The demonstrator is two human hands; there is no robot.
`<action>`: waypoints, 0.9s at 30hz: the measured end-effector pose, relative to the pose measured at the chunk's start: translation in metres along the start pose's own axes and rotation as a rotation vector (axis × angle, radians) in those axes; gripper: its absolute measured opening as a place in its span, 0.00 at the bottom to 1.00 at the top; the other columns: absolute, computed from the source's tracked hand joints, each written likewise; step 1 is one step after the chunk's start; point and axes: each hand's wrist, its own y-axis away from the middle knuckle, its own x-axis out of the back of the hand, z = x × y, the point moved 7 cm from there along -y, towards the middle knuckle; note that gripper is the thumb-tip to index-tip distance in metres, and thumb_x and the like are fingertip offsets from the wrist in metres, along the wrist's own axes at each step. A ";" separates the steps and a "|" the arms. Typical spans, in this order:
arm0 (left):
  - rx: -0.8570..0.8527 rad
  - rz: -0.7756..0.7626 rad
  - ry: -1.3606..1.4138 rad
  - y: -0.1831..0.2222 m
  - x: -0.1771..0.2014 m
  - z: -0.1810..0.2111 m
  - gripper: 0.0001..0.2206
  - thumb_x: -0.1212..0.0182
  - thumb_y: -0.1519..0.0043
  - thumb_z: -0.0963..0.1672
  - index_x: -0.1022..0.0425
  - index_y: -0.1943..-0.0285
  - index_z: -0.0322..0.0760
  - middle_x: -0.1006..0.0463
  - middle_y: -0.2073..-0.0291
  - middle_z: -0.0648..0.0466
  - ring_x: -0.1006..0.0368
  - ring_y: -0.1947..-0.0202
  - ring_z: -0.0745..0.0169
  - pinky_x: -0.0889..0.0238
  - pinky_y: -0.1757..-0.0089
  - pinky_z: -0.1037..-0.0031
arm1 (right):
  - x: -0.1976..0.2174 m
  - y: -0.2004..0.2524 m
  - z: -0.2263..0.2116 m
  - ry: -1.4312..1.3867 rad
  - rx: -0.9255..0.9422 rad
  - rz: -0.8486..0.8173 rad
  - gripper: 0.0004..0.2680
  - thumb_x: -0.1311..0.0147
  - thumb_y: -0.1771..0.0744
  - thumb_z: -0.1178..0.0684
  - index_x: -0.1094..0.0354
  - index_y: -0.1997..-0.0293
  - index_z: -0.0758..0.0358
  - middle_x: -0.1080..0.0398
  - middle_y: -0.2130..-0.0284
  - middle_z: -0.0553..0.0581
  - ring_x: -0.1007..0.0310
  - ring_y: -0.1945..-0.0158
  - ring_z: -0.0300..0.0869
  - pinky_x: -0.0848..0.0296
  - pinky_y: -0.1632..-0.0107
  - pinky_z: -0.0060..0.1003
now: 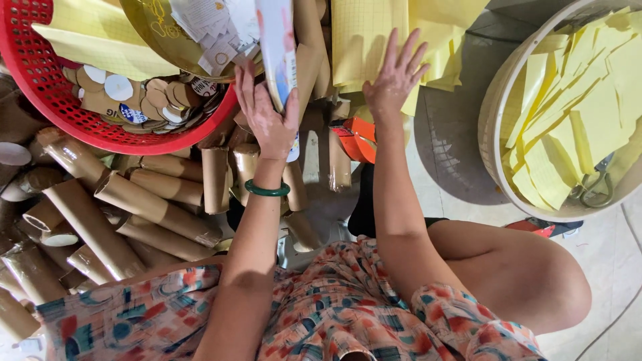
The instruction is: Assembling and taping paper tubes and rolling paper sheets.
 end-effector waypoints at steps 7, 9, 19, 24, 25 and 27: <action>0.028 -0.089 -0.045 0.005 -0.007 0.007 0.20 0.36 0.34 0.49 0.30 0.41 0.30 0.46 0.24 0.42 0.57 0.21 0.32 0.66 0.27 0.38 | -0.050 0.001 -0.053 0.000 0.352 -0.261 0.42 0.30 0.40 0.40 0.59 0.20 0.49 0.75 0.24 0.60 0.79 0.22 0.60 0.73 0.24 0.64; 0.017 -0.105 -0.067 -0.001 -0.013 0.002 0.21 0.37 0.34 0.50 0.30 0.40 0.29 0.46 0.23 0.41 0.58 0.21 0.32 0.69 0.28 0.36 | -0.065 -0.011 -0.061 0.058 0.433 -0.306 0.40 0.34 0.39 0.37 0.59 0.20 0.50 0.74 0.23 0.59 0.79 0.22 0.60 0.75 0.26 0.65; -0.063 -0.071 -0.063 -0.004 -0.017 0.025 0.23 0.39 0.33 0.50 0.33 0.39 0.26 0.45 0.24 0.38 0.57 0.22 0.30 0.66 0.29 0.36 | -0.088 -0.013 0.011 0.082 0.059 -0.338 0.25 0.53 0.30 0.41 0.50 0.23 0.57 0.66 0.22 0.63 0.72 0.22 0.66 0.76 0.26 0.68; -0.112 -0.159 0.134 -0.008 -0.028 0.066 0.20 0.37 0.33 0.47 0.36 0.40 0.27 0.40 0.28 0.37 0.44 0.28 0.31 0.47 0.32 0.46 | -0.073 -0.011 -0.035 -0.119 0.231 -0.234 0.28 0.52 0.30 0.39 0.55 0.22 0.61 0.62 0.24 0.60 0.70 0.22 0.63 0.72 0.25 0.68; -0.050 -0.222 0.215 -0.009 -0.036 0.065 0.21 0.37 0.33 0.45 0.36 0.38 0.26 0.37 0.31 0.37 0.38 0.31 0.33 0.42 0.35 0.51 | -0.088 -0.007 -0.031 -0.074 0.253 -0.323 0.28 0.52 0.29 0.39 0.57 0.22 0.59 0.61 0.24 0.57 0.70 0.22 0.62 0.73 0.25 0.68; 0.002 -0.299 0.297 -0.007 -0.052 0.066 0.21 0.37 0.33 0.44 0.35 0.36 0.25 0.33 0.34 0.37 0.33 0.35 0.36 0.37 0.37 0.55 | -0.104 -0.001 -0.015 -0.034 0.261 -0.407 0.27 0.52 0.29 0.39 0.59 0.21 0.56 0.59 0.24 0.54 0.69 0.21 0.60 0.73 0.25 0.68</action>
